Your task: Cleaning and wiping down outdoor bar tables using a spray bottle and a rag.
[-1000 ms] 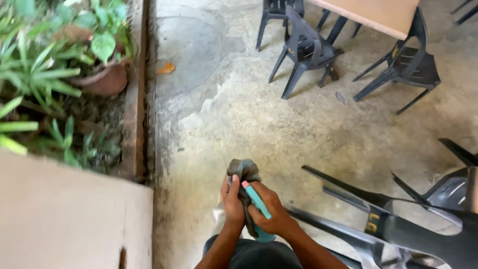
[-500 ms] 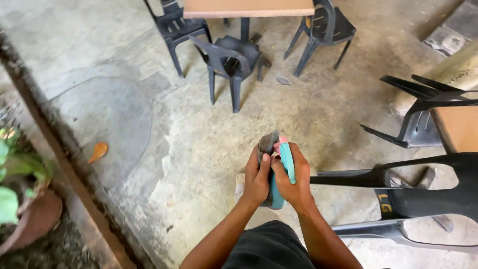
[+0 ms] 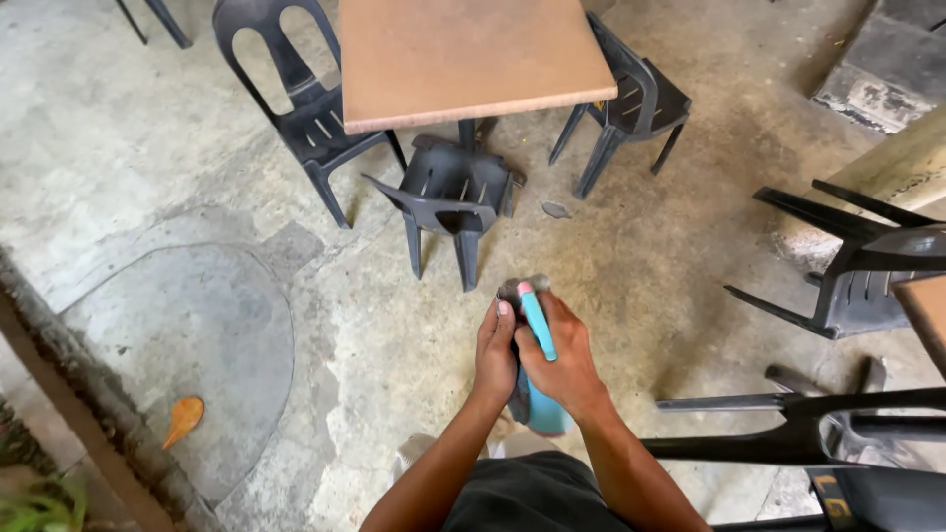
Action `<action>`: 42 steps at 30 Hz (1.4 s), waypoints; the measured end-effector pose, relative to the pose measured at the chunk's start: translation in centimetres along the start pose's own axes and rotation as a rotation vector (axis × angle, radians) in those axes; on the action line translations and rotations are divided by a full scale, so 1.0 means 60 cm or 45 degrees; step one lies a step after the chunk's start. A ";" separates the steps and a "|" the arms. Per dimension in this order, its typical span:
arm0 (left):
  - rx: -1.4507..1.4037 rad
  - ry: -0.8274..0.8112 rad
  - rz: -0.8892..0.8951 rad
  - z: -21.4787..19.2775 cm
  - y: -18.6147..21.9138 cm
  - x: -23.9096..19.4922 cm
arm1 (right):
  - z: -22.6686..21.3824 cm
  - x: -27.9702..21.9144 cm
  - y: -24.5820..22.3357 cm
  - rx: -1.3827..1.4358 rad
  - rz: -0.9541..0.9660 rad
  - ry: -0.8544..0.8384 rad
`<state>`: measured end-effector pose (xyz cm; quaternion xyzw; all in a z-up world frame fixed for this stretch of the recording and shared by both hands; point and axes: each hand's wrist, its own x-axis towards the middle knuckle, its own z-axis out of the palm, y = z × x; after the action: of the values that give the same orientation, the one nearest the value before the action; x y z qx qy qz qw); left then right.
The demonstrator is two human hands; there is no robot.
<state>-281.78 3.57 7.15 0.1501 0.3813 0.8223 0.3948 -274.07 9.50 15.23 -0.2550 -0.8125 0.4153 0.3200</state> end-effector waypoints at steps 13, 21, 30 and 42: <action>0.044 -0.131 -0.035 -0.239 0.122 0.199 | 0.275 0.160 -0.043 -0.084 0.006 0.153; -0.116 -0.292 -0.467 -0.126 0.138 0.200 | 0.227 0.129 -0.010 -0.313 0.311 0.410; -0.229 -0.160 -0.288 -0.188 0.075 0.180 | 0.222 0.126 -0.028 -0.297 -0.064 0.214; -0.162 -0.183 -0.362 -0.131 0.090 0.180 | 0.210 0.114 -0.004 -0.300 0.072 0.434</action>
<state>-295.92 5.68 5.40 0.1277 0.3168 0.7677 0.5421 -287.91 7.58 11.86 -0.3798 -0.7822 0.2769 0.4089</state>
